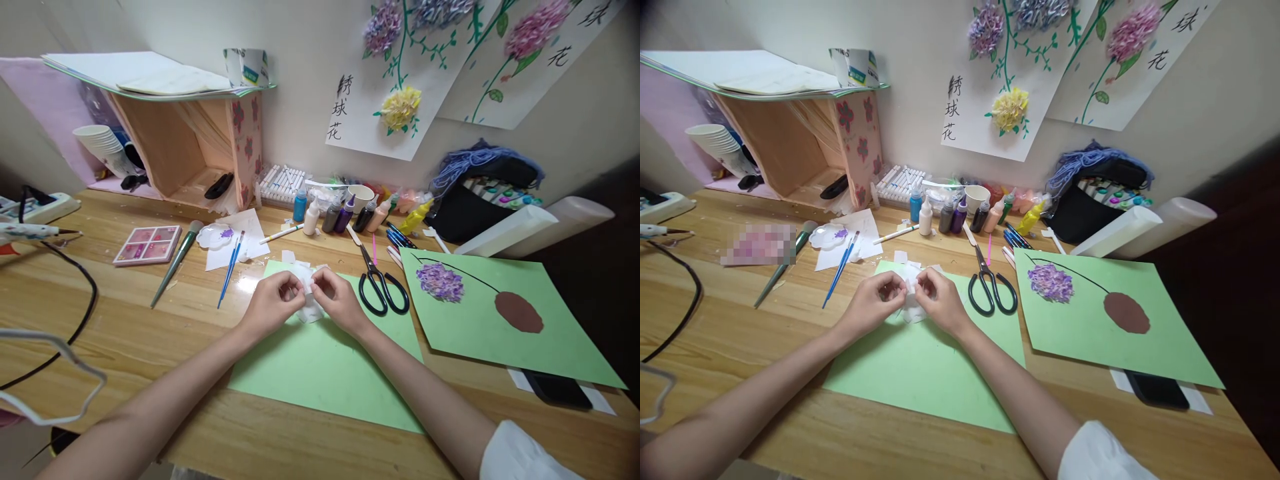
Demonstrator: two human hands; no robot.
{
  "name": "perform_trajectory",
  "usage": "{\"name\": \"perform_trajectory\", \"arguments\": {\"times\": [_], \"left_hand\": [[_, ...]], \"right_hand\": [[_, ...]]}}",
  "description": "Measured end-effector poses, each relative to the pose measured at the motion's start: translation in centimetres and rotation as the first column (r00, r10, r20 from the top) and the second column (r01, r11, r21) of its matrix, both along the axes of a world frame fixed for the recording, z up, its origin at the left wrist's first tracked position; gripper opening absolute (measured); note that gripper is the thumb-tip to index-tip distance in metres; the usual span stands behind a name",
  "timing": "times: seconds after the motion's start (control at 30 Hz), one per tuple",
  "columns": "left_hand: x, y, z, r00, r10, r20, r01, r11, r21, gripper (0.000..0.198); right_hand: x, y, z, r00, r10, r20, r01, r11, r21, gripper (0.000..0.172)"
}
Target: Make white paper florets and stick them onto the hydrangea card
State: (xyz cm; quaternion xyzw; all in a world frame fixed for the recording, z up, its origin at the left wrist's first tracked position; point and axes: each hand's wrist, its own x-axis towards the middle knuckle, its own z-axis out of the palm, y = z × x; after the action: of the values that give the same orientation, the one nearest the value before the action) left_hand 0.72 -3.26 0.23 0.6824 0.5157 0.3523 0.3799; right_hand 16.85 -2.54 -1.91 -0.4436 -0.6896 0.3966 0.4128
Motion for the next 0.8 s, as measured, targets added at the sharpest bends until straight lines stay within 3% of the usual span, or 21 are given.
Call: {"name": "perform_trajectory", "arguments": {"times": [0.23, 0.57, 0.8], "left_hand": [[-0.21, 0.27, -0.18, 0.998, 0.043, 0.036, -0.043, 0.999, -0.004, 0.01], [-0.47, 0.62, -0.08, 0.997, 0.08, 0.009, -0.08, 0.997, 0.012, 0.008], [-0.78, 0.7, -0.61, 0.987, 0.036, -0.158, -0.021, 0.996, 0.092, 0.019]], "right_hand": [[0.15, 0.28, -0.22, 0.99, -0.072, -0.12, 0.069, 0.997, -0.03, 0.015], [0.36, 0.42, -0.49, 0.97, -0.203, -0.132, 0.199, 0.979, -0.044, 0.016], [0.54, 0.72, -0.74, 0.939, -0.297, -0.174, 0.297, 0.954, -0.032, 0.017]]}}
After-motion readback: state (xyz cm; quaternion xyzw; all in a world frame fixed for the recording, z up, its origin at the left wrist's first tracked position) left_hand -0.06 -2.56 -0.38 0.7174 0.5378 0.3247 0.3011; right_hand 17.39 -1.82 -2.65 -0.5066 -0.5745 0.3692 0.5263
